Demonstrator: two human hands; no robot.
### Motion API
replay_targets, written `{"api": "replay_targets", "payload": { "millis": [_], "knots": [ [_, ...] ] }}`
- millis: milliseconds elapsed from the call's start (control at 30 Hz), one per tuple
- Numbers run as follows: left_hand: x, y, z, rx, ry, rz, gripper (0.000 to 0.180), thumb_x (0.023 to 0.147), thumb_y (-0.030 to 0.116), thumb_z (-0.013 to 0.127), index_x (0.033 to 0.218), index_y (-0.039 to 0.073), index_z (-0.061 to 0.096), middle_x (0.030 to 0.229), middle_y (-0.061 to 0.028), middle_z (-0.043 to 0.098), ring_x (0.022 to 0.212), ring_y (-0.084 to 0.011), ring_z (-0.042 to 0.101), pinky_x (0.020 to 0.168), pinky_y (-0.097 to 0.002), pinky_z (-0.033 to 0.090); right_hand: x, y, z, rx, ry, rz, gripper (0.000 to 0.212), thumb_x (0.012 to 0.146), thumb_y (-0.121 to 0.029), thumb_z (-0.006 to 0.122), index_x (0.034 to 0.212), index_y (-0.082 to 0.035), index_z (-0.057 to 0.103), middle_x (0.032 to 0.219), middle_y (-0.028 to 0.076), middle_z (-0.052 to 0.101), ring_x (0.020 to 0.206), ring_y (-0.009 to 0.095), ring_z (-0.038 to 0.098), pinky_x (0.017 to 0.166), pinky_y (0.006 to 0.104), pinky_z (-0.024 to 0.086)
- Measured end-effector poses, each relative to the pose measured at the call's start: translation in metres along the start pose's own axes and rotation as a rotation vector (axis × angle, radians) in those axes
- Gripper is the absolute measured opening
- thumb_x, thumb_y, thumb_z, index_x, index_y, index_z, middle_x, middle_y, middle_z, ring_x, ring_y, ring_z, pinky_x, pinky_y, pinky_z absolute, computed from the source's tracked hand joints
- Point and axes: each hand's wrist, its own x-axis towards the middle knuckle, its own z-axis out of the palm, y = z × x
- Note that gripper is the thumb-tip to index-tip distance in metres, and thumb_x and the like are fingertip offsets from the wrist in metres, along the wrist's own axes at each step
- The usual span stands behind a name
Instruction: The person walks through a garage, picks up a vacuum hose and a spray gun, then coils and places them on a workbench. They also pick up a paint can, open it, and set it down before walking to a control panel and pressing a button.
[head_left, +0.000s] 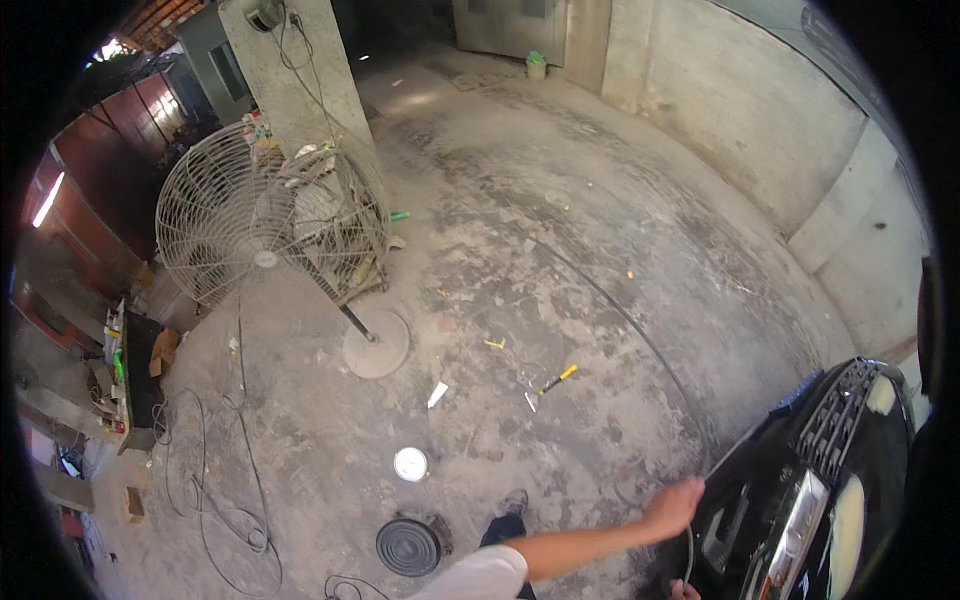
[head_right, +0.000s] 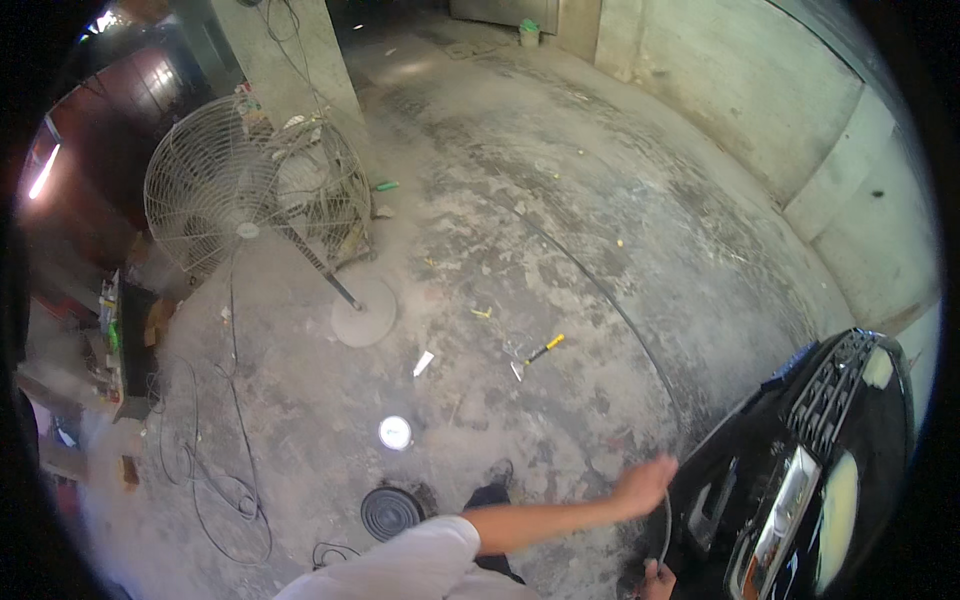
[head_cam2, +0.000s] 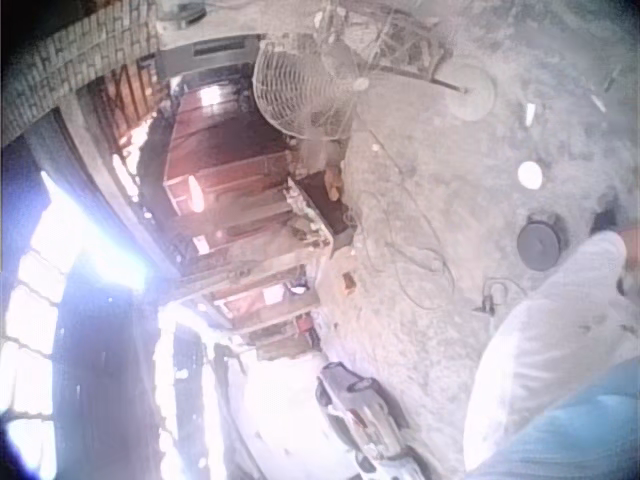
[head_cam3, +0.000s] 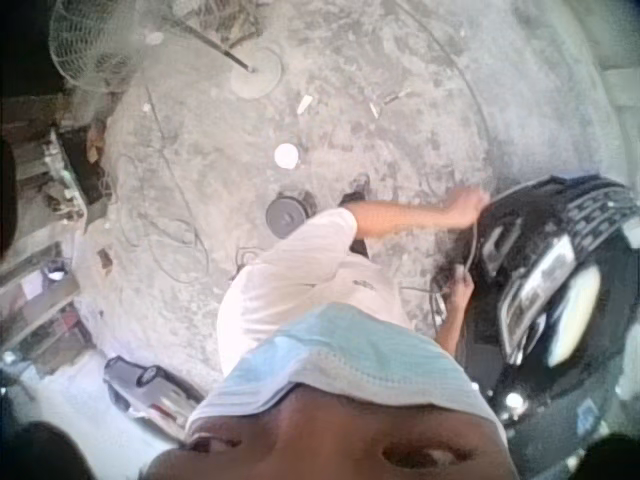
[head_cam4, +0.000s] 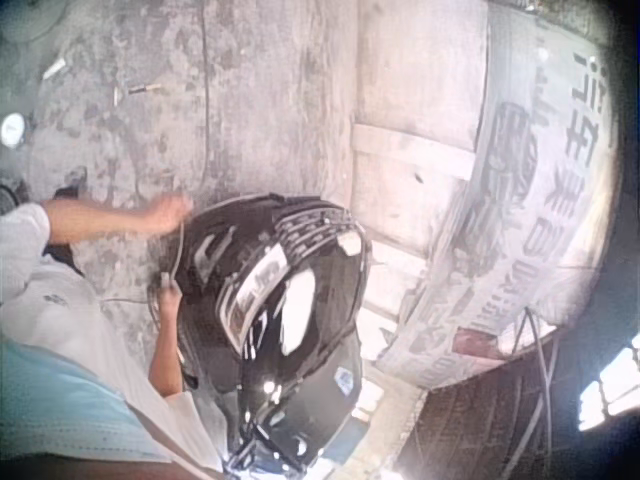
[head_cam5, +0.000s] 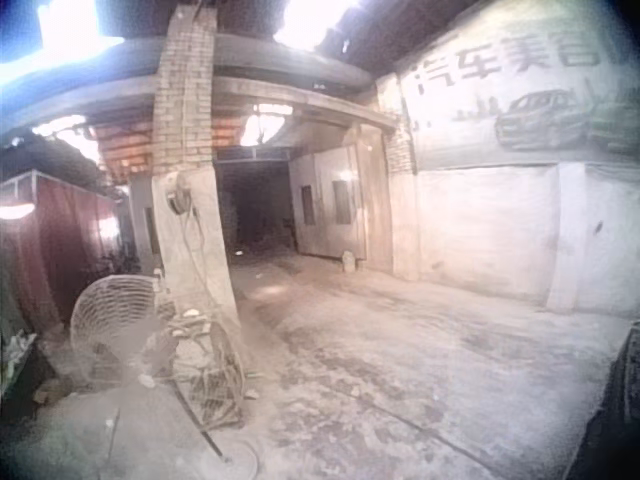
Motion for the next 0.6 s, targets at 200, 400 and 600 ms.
{"api": "replay_targets", "payload": {
  "millis": [200, 400, 600],
  "knots": [
    [-0.044, -0.006, 0.129, 0.015, -0.292, 0.020, 0.038, 0.102, 0.033, 0.038, 0.097, -0.001, 0.053, 0.071, -0.0257, 0.063, 0.067, -0.0442, 0.064, 0.057, -0.0559, 0.049, 0.033, 0.053, -0.021, -0.104, 0.147, 0.060, 0.042, 0.095, -0.038, 0.062, 0.112, 0.001, 0.063, 0.069, -0.002, 0.053, 0.055, 0.008, 0.042, 0.049, 0.0242, 0.034],
    [-0.067, 0.008, 0.224, 0.106, -0.360, -0.028, 0.034, 0.101, 0.029, 0.039, 0.094, -0.001, 0.053, 0.072, -0.0226, 0.066, 0.068, -0.0415, 0.066, 0.058, -0.0530, 0.052, 0.012, 0.079, -0.060, 0.224, 0.277, -0.054, 0.044, 0.098, -0.036, 0.058, 0.120, 0.001, 0.060, 0.072, -0.004, 0.051, 0.056, 0.006, 0.037, 0.049, 0.0244, 0.029],
    [-0.037, 0.054, 0.297, 0.168, -0.102, 0.055, 0.033, 0.101, 0.025, 0.040, 0.090, -0.002, 0.054, 0.069, -0.0229, 0.065, 0.065, -0.0390, 0.067, 0.054, -0.0498, 0.054, -0.036, 0.132, -0.110, 0.245, 0.296, 0.130, 0.024, 0.098, -0.025, 0.055, 0.086, -0.005, 0.059, 0.065, -0.003, 0.044, 0.056, 0.010, 0.037, 0.049, 0.0278, 0.030]
  ]
}}
